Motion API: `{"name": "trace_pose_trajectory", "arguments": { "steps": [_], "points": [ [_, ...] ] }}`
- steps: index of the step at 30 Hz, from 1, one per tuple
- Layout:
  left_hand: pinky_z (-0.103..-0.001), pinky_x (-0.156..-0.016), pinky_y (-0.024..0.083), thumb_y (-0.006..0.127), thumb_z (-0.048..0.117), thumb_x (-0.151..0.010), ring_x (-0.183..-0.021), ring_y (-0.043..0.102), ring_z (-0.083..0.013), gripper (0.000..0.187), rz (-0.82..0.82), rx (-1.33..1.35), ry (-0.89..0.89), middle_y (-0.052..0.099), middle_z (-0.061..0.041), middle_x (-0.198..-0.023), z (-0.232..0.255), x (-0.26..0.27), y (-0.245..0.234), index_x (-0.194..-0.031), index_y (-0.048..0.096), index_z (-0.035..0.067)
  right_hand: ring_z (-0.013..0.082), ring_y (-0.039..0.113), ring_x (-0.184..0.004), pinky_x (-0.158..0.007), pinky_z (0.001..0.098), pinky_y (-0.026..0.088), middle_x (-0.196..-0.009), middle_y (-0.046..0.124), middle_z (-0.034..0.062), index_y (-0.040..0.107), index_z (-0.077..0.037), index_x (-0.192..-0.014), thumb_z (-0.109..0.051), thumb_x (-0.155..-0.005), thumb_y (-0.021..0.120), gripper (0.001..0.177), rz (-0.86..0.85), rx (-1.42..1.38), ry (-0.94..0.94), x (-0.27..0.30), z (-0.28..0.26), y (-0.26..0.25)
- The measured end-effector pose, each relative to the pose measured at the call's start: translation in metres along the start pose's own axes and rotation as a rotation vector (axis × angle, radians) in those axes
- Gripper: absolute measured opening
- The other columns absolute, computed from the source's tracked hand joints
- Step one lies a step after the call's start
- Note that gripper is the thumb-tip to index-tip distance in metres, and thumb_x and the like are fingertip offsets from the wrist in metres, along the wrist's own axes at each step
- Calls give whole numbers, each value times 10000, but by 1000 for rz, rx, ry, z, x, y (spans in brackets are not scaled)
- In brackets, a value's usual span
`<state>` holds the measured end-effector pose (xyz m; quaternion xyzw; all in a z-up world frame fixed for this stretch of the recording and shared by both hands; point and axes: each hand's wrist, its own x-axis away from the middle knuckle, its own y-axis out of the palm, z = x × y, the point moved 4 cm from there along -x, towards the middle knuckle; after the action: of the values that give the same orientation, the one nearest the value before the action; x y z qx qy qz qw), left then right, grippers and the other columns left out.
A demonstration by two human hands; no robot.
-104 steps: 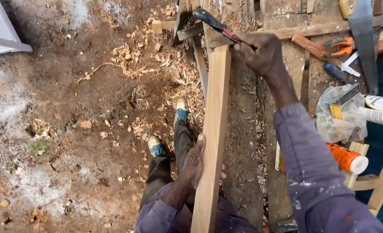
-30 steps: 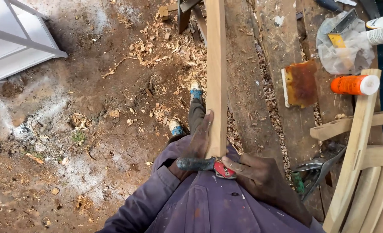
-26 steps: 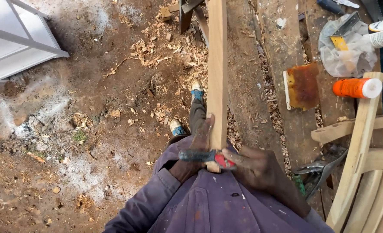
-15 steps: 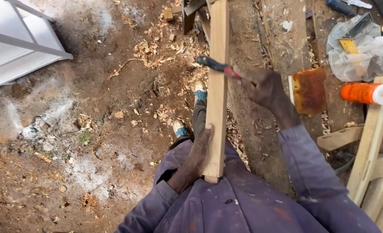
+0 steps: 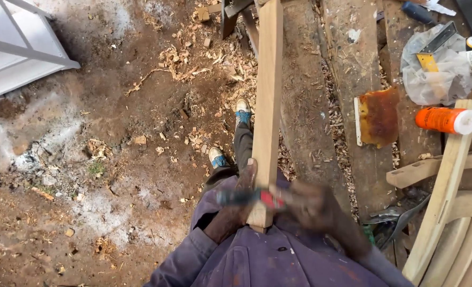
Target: Smoothing a wooden board with a hand plane and then using a small hand tool to refine the surface or edges.
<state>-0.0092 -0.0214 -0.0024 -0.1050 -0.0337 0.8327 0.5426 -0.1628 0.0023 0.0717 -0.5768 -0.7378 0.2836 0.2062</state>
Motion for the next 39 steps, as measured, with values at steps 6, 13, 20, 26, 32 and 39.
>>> {"name": "trace_pose_trajectory", "arguments": {
  "steps": [6,13,20,26,32,39],
  "points": [
    [-373,-741,609,651,741,-831,-804,700,-308,789,-741,275,-1525,703,-264,-955,41,-37,-10,-1266,635,83,218,485,-453,-479,306,446,-607,532,97,752,-16,-928,-276,-1047,618,315,196,-31,96,-90,129,-17],
    [-474,-699,620,482,714,-979,-722,726,-440,828,-1015,482,-1461,707,-352,-848,1,-25,-17,-1080,634,-93,246,573,-495,-458,360,455,-618,539,67,665,-63,-840,-257,-1025,517,306,64,142,-105,-96,7,-32],
    [-552,-791,615,596,686,-880,-871,733,-433,871,-1037,800,-1731,716,-325,-992,-65,15,-48,-1306,605,-74,133,316,-513,-417,344,246,-673,321,-48,652,-209,-1376,-215,-1015,648,361,-53,72,-43,-25,-55,-10],
    [-507,-533,631,584,846,-719,-676,709,-323,960,-869,520,-1795,666,-175,-836,-14,-15,-9,-1164,589,-5,113,479,-412,-265,228,484,-578,476,-49,662,-128,-776,-293,-1057,625,328,-50,330,7,-96,127,-23],
    [-500,-489,614,578,832,-718,-639,691,-327,943,-773,359,-1807,656,-182,-777,-1,-24,-11,-1130,631,-14,135,538,-429,-346,264,413,-809,779,146,820,30,-1090,-126,-1087,628,247,197,427,-100,-207,157,-95],
    [-503,-514,610,600,827,-715,-639,684,-326,918,-777,417,-1835,649,-157,-793,-15,-10,-13,-1072,634,-19,102,390,-351,-255,256,300,-591,568,9,700,-16,-1202,-100,-1109,456,274,47,146,32,-119,38,-50]
  ]
}}
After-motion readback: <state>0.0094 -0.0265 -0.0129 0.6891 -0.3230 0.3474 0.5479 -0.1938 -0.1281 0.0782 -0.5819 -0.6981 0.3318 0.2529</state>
